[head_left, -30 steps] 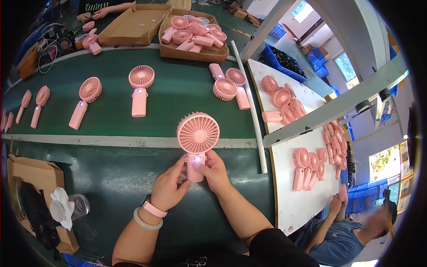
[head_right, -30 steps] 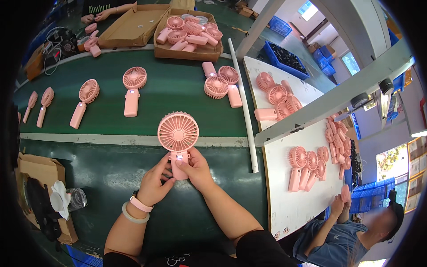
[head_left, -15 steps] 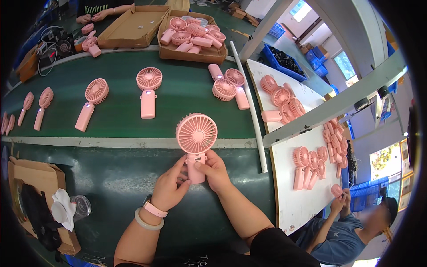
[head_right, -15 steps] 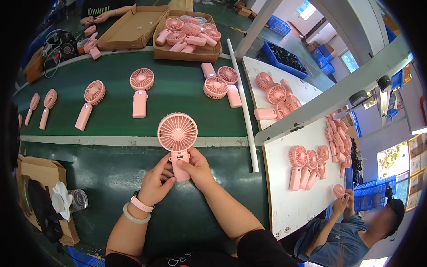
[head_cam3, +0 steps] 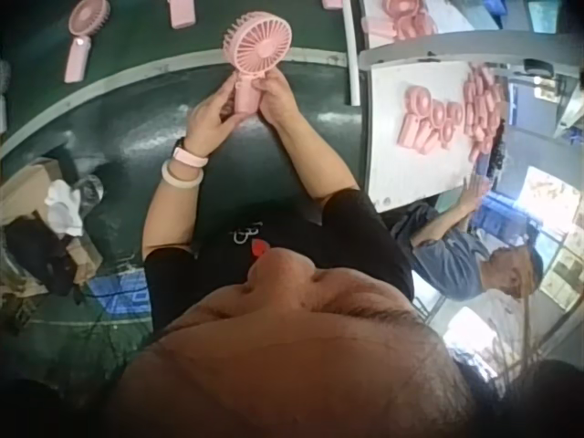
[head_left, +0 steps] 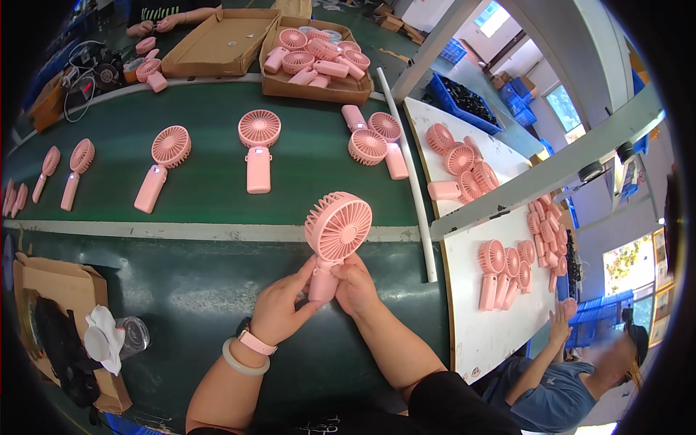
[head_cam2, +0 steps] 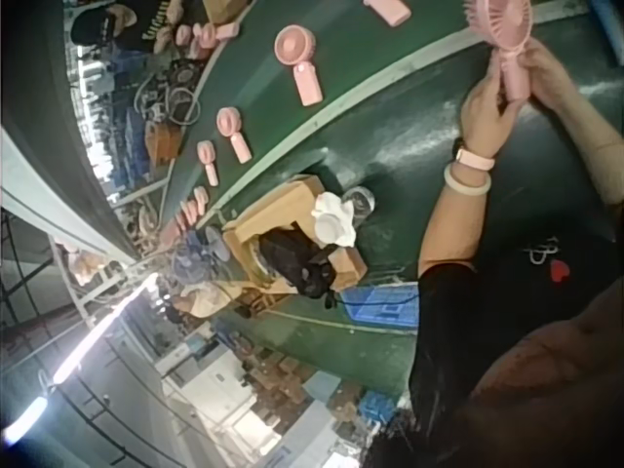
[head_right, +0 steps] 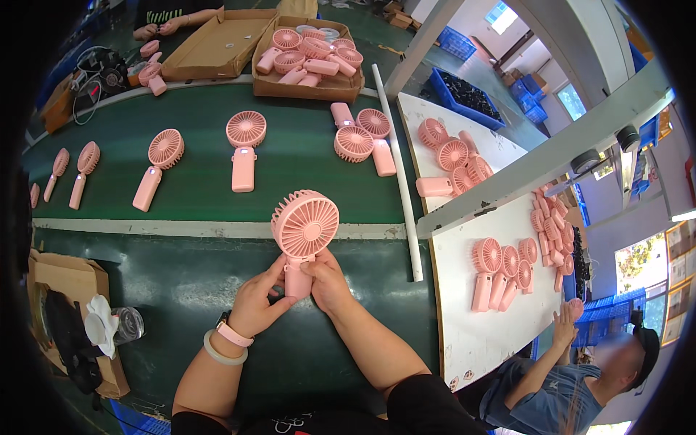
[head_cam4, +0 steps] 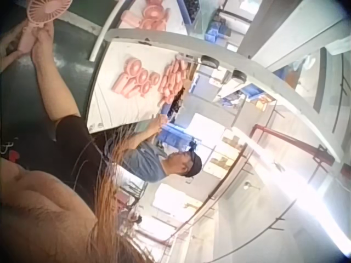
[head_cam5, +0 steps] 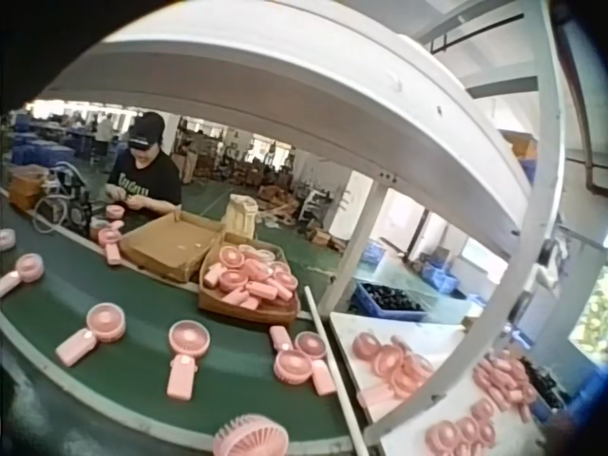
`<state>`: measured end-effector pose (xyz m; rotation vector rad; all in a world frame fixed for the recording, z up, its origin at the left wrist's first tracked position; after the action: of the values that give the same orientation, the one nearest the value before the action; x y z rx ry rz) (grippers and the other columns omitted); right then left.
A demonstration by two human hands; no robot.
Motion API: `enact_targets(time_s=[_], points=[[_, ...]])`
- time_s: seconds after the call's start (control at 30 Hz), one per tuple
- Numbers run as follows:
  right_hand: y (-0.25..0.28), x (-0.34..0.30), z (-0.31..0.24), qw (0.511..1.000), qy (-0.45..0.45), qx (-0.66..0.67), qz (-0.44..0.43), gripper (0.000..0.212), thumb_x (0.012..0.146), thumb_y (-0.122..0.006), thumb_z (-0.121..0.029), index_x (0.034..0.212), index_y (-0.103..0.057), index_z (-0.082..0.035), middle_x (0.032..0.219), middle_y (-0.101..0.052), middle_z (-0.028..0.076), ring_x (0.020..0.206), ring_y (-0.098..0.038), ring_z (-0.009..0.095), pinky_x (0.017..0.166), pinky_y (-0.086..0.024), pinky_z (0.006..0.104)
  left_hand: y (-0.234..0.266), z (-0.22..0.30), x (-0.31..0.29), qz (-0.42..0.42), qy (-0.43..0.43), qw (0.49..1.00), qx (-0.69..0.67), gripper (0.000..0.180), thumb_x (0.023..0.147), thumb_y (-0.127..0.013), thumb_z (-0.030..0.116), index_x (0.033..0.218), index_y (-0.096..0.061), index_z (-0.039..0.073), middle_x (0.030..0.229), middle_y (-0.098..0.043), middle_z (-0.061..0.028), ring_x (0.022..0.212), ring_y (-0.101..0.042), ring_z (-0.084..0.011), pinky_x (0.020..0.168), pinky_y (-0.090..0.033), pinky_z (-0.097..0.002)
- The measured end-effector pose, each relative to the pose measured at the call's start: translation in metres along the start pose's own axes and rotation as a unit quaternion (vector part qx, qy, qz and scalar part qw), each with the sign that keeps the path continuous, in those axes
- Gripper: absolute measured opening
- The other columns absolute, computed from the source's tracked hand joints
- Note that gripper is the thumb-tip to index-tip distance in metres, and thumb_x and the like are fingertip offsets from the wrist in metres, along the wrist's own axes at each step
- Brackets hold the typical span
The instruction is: The person tests portable mini fans from a conveyor belt by picking them up, unfolding them, pressing the power buttons to turn them on, and grouping them in hand.
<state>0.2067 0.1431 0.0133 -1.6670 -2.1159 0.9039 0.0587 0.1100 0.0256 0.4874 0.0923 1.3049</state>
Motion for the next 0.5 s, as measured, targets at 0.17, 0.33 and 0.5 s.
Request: enact_targets(time_s=[0.17,0.33,0.5], points=[[0.001,0.001,0.002,1.0,0.003,0.004,-0.008,0.041,0.075,-0.055,-0.01,0.115,-0.046,-0.001,0.108,-0.056,0.012,0.097,-0.056,0.022,0.087,-0.047,0.037,0.001,-0.002,0.0,0.002,0.008,1.0,-0.011,0.073,0.068,-0.071,0.012,0.133,-0.039,0.011,0.088,-0.062,-0.0117,0.076,-0.062,-0.0237,0.06,-0.051,-0.0308],[0.001,0.002,0.003,1.0,0.01,0.002,-0.009,0.04,0.077,-0.055,-0.01,0.116,-0.045,-0.002,0.108,-0.056,0.011,0.098,-0.056,0.022,0.086,-0.047,0.0372,0.001,-0.002,0.0,-0.011,0.009,1.0,-0.005,0.077,0.067,-0.071,0.012,0.135,-0.035,0.01,0.091,-0.062,-0.013,0.078,-0.063,-0.0243,0.062,-0.051,-0.0314],[-0.015,-0.004,0.007,0.969,0.038,-0.242,-0.04,0.038,0.087,-0.048,-0.012,0.123,-0.042,-0.004,0.115,-0.051,0.009,0.103,-0.052,0.018,0.091,-0.041,0.0323,0.002,-0.006,-0.004,0.035,0.009,0.998,-0.051,0.08,0.069,-0.07,0.009,0.134,-0.022,0.008,0.096,-0.06,-0.0175,0.081,-0.063,-0.028,0.071,-0.051,-0.0318]])
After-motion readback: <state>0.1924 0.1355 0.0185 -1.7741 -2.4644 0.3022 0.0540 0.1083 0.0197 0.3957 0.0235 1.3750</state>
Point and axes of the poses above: each hand's wrist, its own x-axis towards the middle knuckle, its own y-axis out of the back of the hand, z = x × y, the point moved 2 cm from there along x, towards the middle knuckle
